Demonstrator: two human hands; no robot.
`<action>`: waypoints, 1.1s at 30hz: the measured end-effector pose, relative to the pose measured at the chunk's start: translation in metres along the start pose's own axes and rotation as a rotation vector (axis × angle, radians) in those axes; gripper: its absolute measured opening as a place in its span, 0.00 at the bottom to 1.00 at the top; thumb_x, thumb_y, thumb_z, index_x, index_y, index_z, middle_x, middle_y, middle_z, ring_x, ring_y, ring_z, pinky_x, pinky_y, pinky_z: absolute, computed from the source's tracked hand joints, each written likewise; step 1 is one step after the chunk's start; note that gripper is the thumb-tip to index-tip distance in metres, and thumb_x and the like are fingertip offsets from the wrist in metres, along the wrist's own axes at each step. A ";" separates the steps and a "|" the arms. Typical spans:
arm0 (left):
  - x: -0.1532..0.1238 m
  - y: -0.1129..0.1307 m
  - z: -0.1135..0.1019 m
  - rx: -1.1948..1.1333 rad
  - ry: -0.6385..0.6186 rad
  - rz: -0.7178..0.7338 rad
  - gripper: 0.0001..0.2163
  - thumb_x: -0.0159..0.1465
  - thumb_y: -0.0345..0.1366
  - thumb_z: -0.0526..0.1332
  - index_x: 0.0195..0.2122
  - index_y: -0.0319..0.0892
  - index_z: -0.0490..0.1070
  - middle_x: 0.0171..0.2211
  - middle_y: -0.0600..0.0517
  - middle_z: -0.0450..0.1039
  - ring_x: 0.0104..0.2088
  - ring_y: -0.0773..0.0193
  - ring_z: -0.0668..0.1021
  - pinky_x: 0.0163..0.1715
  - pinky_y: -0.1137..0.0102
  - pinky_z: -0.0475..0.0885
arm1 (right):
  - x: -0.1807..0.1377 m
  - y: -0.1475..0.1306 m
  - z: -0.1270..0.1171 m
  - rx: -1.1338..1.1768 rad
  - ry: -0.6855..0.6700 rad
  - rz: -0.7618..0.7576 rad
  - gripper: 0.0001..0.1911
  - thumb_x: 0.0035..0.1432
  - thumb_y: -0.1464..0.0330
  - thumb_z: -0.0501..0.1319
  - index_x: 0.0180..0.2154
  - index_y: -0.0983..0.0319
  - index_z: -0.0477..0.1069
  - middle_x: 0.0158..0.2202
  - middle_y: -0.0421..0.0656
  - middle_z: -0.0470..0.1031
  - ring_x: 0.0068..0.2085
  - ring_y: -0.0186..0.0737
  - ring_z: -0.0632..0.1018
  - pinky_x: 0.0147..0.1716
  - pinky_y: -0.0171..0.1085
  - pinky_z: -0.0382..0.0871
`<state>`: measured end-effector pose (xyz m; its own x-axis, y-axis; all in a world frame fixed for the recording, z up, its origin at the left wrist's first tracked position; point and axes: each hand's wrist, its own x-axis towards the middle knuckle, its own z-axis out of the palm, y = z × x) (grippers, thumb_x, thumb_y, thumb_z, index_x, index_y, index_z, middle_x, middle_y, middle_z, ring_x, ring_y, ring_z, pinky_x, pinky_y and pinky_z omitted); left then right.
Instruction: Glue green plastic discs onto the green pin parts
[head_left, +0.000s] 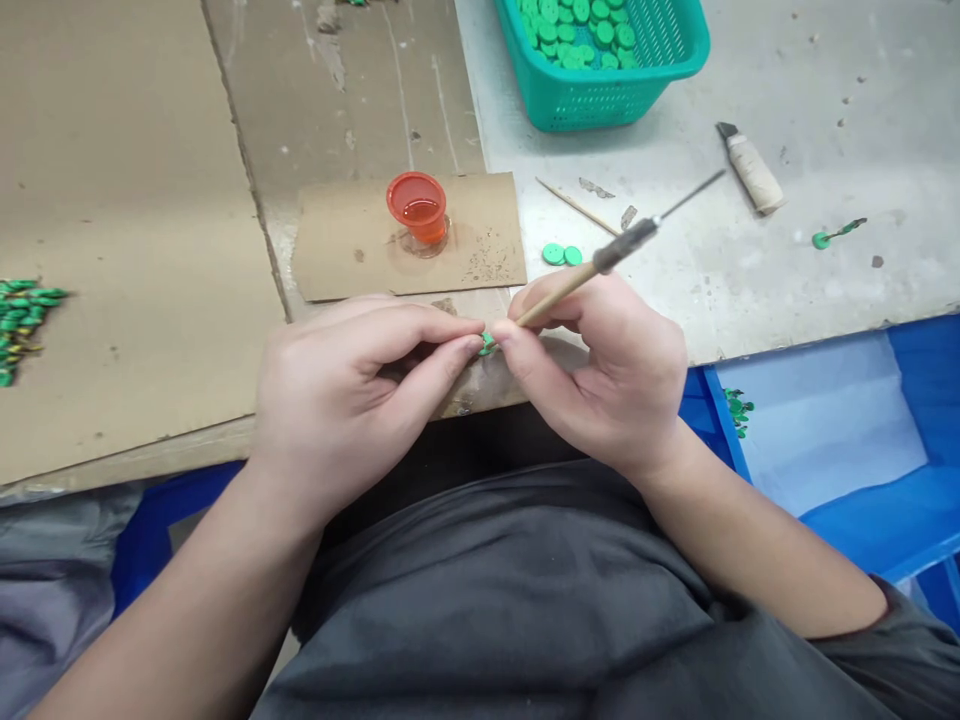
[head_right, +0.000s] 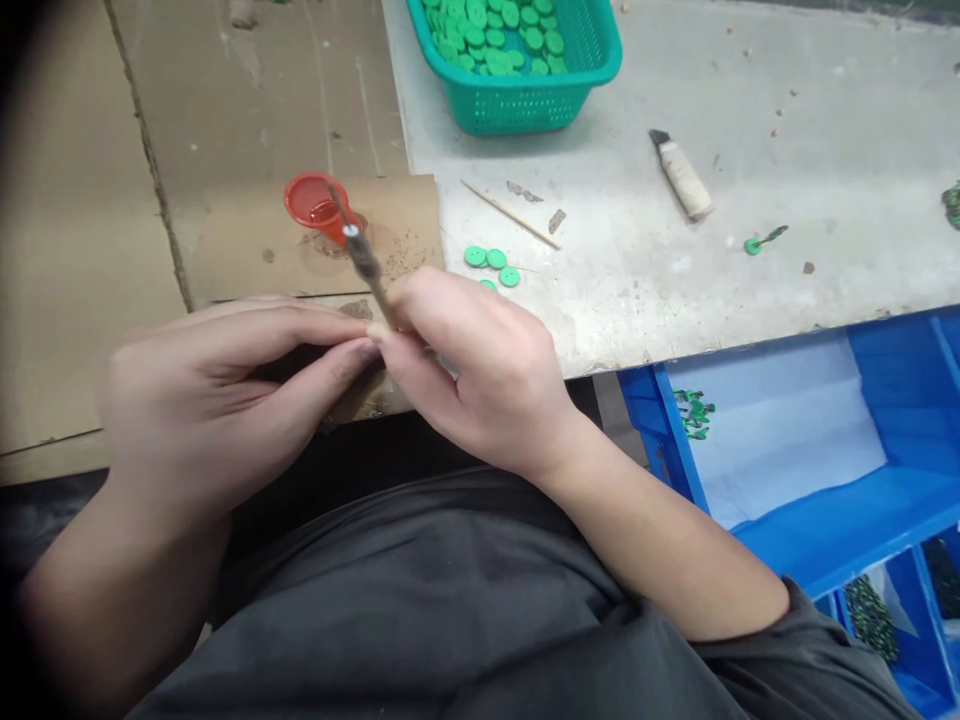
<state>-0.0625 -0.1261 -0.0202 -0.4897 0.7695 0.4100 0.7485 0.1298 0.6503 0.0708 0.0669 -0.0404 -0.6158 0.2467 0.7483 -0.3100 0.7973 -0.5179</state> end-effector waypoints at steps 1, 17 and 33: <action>0.000 0.000 0.000 0.010 -0.004 -0.013 0.04 0.85 0.35 0.73 0.52 0.53 0.88 0.49 0.58 0.89 0.46 0.64 0.89 0.49 0.69 0.82 | -0.002 0.001 0.001 0.013 0.004 0.006 0.06 0.80 0.69 0.71 0.50 0.51 0.76 0.39 0.35 0.84 0.38 0.42 0.88 0.40 0.43 0.87; 0.001 -0.005 0.000 -0.021 0.002 0.057 0.06 0.86 0.33 0.70 0.50 0.50 0.86 0.45 0.60 0.88 0.43 0.67 0.87 0.48 0.74 0.79 | 0.005 -0.007 0.002 0.023 -0.035 -0.044 0.07 0.82 0.71 0.71 0.51 0.53 0.76 0.43 0.35 0.89 0.40 0.37 0.90 0.44 0.37 0.89; 0.000 -0.001 -0.001 -0.150 0.021 -0.217 0.05 0.82 0.43 0.73 0.51 0.56 0.92 0.50 0.56 0.90 0.46 0.61 0.90 0.48 0.73 0.85 | 0.003 -0.013 -0.034 0.236 0.080 0.473 0.08 0.82 0.63 0.72 0.46 0.52 0.75 0.39 0.40 0.82 0.40 0.43 0.88 0.41 0.45 0.91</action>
<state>-0.0637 -0.1274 -0.0202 -0.6415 0.7208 0.2627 0.5511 0.1948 0.8114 0.0978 0.0762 -0.0170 -0.6734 0.5975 0.4353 -0.1725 0.4455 -0.8785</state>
